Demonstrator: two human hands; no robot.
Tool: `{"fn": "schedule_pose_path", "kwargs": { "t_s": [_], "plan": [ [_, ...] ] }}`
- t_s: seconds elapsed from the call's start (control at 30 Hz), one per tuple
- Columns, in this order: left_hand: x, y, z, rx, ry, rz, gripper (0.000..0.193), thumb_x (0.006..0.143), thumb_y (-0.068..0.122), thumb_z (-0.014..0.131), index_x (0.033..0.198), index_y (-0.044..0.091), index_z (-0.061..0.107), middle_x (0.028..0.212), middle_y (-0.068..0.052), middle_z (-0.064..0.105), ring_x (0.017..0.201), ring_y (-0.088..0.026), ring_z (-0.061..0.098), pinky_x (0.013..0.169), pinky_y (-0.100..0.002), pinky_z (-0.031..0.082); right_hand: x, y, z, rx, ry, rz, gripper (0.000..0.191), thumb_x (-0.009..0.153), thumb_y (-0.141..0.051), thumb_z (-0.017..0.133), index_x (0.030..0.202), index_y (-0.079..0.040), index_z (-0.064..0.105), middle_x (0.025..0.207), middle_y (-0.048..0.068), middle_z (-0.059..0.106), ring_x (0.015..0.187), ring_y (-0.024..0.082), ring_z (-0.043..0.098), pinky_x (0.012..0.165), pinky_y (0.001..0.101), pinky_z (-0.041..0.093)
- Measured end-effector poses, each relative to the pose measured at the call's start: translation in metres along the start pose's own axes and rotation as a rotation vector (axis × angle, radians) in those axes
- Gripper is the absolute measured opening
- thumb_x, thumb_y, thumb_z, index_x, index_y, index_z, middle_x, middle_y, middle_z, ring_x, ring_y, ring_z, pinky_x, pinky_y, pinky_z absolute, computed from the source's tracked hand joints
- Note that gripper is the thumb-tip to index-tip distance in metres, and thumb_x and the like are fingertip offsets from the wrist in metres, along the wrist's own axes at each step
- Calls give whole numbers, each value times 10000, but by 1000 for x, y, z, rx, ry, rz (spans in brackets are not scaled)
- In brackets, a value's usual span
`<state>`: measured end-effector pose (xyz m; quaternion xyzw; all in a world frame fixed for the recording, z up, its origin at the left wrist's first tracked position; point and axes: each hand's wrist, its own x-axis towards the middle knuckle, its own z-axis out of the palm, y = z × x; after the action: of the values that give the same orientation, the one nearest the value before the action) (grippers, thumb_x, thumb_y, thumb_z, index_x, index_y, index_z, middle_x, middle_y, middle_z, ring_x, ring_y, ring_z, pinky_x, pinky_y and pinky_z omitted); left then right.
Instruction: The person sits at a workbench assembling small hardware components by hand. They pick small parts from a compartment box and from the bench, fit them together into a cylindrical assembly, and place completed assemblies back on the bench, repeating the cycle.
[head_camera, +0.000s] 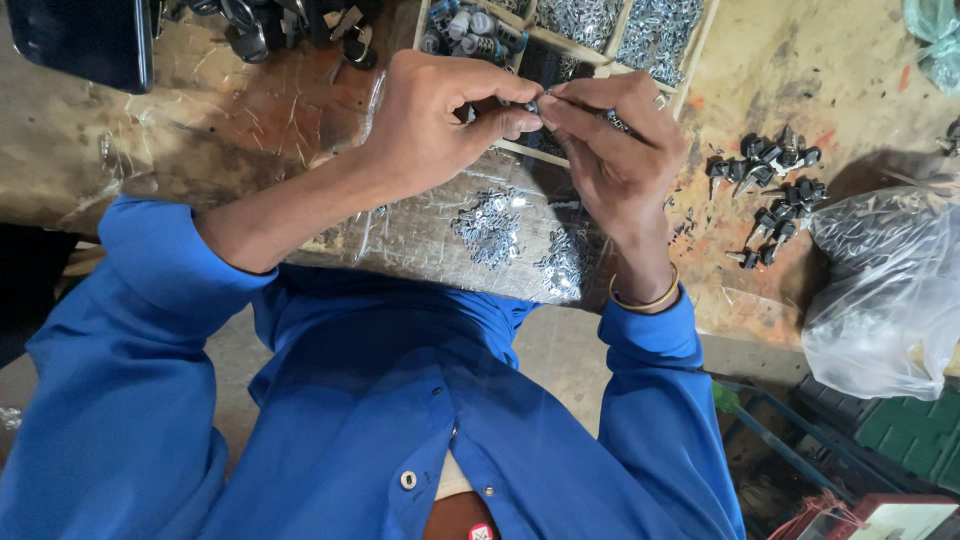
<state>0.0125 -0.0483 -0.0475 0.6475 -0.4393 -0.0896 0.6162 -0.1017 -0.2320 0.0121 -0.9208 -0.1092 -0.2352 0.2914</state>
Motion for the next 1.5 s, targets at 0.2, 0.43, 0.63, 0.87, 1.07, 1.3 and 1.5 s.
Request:
{"fn": "schedule_pose_path", "kwargs": {
  "t_s": [0.2,0.43,0.63,0.87,1.07,1.3,1.5],
  "plan": [
    [-1,0,1,-61,35,18,202,976,20,856,1155,-1,764,1080,-144,783,896,-170,792,728,-262,628,-5,15,3,50,80,459,207,948,14,851,1144,-41,816,980,81,575,886,255,578,765,362,470],
    [-3,0,0,-174,9,9,200,1046,-60,754,1236,-11,718,1154,-140,769,1029,-194,809,791,-249,664,-7,29,21,-305,-284,230,196,800,-62,812,964,-59,705,1034,60,619,1026,300,555,868,451,323],
    [-1,1,0,-156,7,12,222,1037,-76,739,1247,-9,710,1109,-134,765,955,-178,805,734,-249,647,-10,27,-1,-187,-261,178,224,947,-4,768,1160,-57,721,1101,89,590,1073,302,527,923,438,333],
    [0,3,-1,-69,-6,29,230,1033,-52,758,1252,9,723,1127,-134,766,909,-167,793,722,-252,634,-13,21,-6,311,-39,324,112,1111,2,765,1199,-19,699,1151,81,628,999,160,599,872,264,483],
    [0,5,-3,-41,13,52,234,1015,-17,805,1235,11,732,1128,-127,767,889,-168,781,699,-255,601,-17,18,5,432,-2,357,111,1095,22,734,1196,5,690,1213,86,638,1006,126,585,835,236,459],
    [-1,4,1,-79,38,10,179,1006,2,828,1159,18,737,1095,-82,778,868,-128,783,663,-243,598,-13,12,6,371,-19,318,127,1104,34,734,1218,1,688,1178,100,637,1067,167,600,928,279,482],
    [-3,0,2,0,57,53,176,989,33,855,1130,33,751,1084,-79,783,895,-151,790,670,-260,588,-8,7,5,4,-57,113,176,1065,88,746,1198,0,671,1187,117,646,1088,256,680,871,329,558]
  ]
}}
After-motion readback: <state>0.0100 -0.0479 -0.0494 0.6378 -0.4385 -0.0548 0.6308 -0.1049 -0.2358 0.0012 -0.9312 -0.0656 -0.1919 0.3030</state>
